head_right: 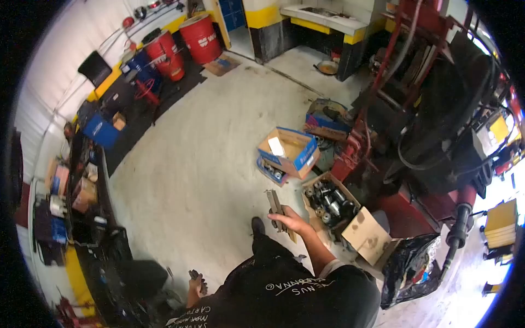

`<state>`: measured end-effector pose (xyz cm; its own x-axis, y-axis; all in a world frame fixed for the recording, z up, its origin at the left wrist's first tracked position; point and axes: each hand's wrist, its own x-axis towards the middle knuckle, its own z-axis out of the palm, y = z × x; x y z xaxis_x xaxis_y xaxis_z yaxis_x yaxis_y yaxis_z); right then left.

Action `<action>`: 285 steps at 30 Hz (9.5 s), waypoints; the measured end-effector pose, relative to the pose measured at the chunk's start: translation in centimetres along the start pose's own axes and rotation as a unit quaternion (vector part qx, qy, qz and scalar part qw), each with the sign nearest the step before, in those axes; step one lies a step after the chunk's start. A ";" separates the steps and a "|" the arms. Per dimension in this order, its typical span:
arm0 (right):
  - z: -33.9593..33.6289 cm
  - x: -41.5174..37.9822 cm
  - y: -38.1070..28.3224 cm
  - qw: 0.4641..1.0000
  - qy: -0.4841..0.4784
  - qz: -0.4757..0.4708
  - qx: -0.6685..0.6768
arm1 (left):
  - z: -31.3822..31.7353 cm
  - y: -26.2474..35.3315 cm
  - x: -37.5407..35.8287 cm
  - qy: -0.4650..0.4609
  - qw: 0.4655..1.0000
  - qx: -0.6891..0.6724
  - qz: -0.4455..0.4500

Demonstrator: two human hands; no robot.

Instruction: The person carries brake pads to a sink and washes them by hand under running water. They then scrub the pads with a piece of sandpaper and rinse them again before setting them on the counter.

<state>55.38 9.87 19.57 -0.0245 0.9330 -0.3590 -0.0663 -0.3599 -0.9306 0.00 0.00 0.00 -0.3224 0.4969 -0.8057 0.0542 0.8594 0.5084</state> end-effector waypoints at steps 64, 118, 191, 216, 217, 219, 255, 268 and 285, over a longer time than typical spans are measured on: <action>-94.5 150.8 -88.8 0.939 0.307 -0.139 0.068 | 127.2 177.0 67.9 -0.334 0.733 0.549 0.222; -138.4 150.2 -68.6 0.601 0.600 0.482 -0.217 | 188.4 218.0 46.3 -0.484 0.852 0.155 0.121; -158.6 178.3 -80.2 0.560 0.302 -0.255 0.728 | 216.2 210.7 20.4 -0.725 0.682 -0.044 0.088; -155.4 176.3 -78.9 0.616 0.316 -0.253 0.676 | 218.2 202.3 20.3 -0.516 0.745 0.297 0.302; -155.2 175.8 -78.3 0.619 0.314 -0.253 0.674 | 218.2 202.6 20.1 -0.554 0.791 0.209 0.155; -154.5 174.6 -77.5 0.638 0.289 -0.268 0.661 | 219.1 202.4 21.3 -0.628 0.725 0.159 0.234; -152.6 178.3 -78.0 0.746 0.592 -0.118 0.280 | 225.6 201.9 27.2 -0.513 0.700 0.299 0.396; -154.3 176.3 -76.4 0.589 0.453 -0.293 0.602 | 218.0 200.6 24.5 -0.597 0.771 0.212 0.063; -154.1 181.9 -71.2 0.733 0.372 -0.129 0.554 | 213.5 204.5 31.9 -0.423 0.786 0.285 0.350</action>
<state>209.39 205.01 9.61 0.6553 0.5630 -0.5036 -0.7531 0.4355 -0.4931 202.58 217.32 13.37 0.7045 0.5672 -0.4266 0.4311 0.1355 0.8921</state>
